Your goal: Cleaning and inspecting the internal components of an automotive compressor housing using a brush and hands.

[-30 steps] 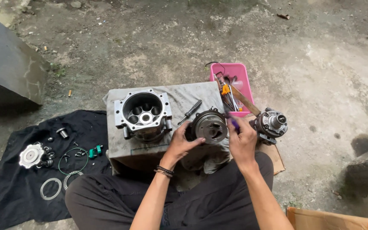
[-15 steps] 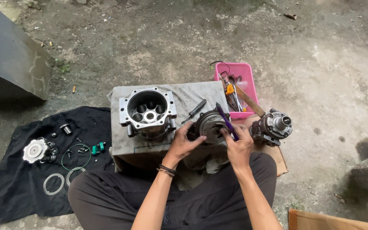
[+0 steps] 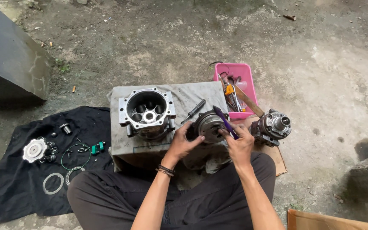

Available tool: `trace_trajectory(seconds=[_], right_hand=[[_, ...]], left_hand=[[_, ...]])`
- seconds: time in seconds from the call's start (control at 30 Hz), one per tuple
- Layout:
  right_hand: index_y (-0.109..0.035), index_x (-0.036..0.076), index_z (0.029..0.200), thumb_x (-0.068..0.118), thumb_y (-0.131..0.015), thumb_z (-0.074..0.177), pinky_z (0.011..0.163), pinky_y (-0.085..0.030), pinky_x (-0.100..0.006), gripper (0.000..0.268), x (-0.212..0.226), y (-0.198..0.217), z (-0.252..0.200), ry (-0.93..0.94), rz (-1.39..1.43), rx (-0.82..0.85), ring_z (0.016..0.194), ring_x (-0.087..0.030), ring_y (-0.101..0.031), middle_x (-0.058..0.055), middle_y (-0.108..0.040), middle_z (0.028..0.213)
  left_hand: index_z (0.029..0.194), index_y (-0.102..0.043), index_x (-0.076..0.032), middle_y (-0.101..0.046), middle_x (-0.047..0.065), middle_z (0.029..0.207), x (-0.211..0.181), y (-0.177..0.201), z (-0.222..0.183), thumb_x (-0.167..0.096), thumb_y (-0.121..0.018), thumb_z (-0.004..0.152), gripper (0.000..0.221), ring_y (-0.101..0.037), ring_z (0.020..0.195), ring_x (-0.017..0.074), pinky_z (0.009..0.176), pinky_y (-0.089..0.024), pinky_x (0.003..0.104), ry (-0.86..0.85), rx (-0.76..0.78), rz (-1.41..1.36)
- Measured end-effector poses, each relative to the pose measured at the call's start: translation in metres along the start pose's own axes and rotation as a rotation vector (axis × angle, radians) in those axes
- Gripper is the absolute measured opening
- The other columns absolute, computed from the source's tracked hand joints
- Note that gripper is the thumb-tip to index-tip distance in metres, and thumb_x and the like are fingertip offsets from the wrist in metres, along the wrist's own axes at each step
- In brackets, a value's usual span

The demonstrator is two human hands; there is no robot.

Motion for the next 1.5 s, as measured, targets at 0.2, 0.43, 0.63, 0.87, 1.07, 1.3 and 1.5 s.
trace_trajectory(seconds=[0.2,0.43,0.63,0.87,1.07,1.3,1.5], right_hand=[[-0.083,0.019,0.095,0.020,-0.093,0.076,0.068,-0.052,-0.032,0.022,0.002,0.003,0.003,0.018,0.015,0.004,0.072,-0.020,-0.067,-0.007,-0.064,0.074],[-0.082,0.016,0.092,0.020,-0.092,0.076,0.069,-0.052,-0.031,0.019,0.007,0.006,0.003,-0.023,0.021,0.028,0.073,-0.019,-0.067,-0.008,-0.063,0.073],[-0.082,0.017,0.091,0.021,-0.092,0.076,0.068,-0.052,-0.031,0.018,0.009,0.007,0.005,-0.045,0.024,0.032,0.074,-0.017,-0.067,-0.007,-0.064,0.073],[-0.081,0.016,0.087,0.019,-0.092,0.074,0.069,-0.053,-0.031,0.017,0.011,0.008,0.005,-0.027,-0.003,0.045,0.074,-0.019,-0.069,-0.007,-0.064,0.073],[-0.081,0.016,0.084,0.020,-0.093,0.073,0.068,-0.052,-0.030,0.017,0.014,0.007,0.007,-0.018,-0.018,0.047,0.074,-0.017,-0.069,-0.007,-0.064,0.071],[-0.081,0.015,0.081,0.019,-0.093,0.071,0.067,-0.052,-0.031,0.017,0.018,0.009,0.007,-0.033,-0.020,0.036,0.072,-0.020,-0.069,-0.009,-0.066,0.070],[-0.080,0.014,0.080,0.018,-0.093,0.070,0.067,-0.053,-0.031,0.017,0.015,0.008,0.007,-0.059,-0.016,0.019,0.071,-0.017,-0.068,-0.008,-0.067,0.070]], left_hand=[[0.105,-0.067,-0.007,-0.070,0.017,0.082,0.019,0.003,0.001,-0.020,-0.086,0.069,0.043,-0.067,0.077,0.0259,0.068,-0.055,0.042,-0.024,0.032,0.047],[0.090,-0.067,-0.010,-0.068,0.008,0.071,-0.002,0.000,0.001,-0.036,-0.076,0.089,0.028,-0.060,0.070,0.0148,0.064,-0.050,0.034,0.058,-0.054,0.051],[0.090,-0.066,-0.007,-0.068,0.017,0.075,-0.033,-0.002,0.000,-0.036,-0.069,0.094,0.029,-0.063,0.069,0.0218,0.066,-0.052,0.039,-0.001,-0.044,0.079],[0.075,-0.062,-0.007,-0.059,0.012,0.060,-0.024,-0.008,0.003,-0.046,-0.064,0.096,0.044,-0.052,0.063,0.0148,0.062,-0.047,0.036,0.077,-0.144,0.097],[0.074,-0.057,-0.008,-0.056,0.015,0.059,-0.050,-0.013,-0.004,-0.049,-0.057,0.098,0.048,-0.051,0.060,0.0160,0.059,-0.045,0.035,0.082,-0.169,0.149],[0.088,-0.060,-0.005,-0.065,0.023,0.074,0.000,-0.015,-0.005,-0.044,-0.052,0.101,0.041,-0.065,0.069,0.0320,0.065,-0.052,0.044,-0.024,-0.068,0.113],[0.099,-0.057,0.000,-0.063,0.030,0.082,-0.008,-0.017,-0.006,-0.027,-0.053,0.097,0.028,-0.066,0.076,0.0455,0.066,-0.053,0.050,-0.144,-0.042,0.191]])
Point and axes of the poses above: each hand's wrist, its own z-axis towards the middle knuckle, its own y-axis out of the back of the hand, x = y × z, the point moved 3 cm from there along z, towards the middle knuckle
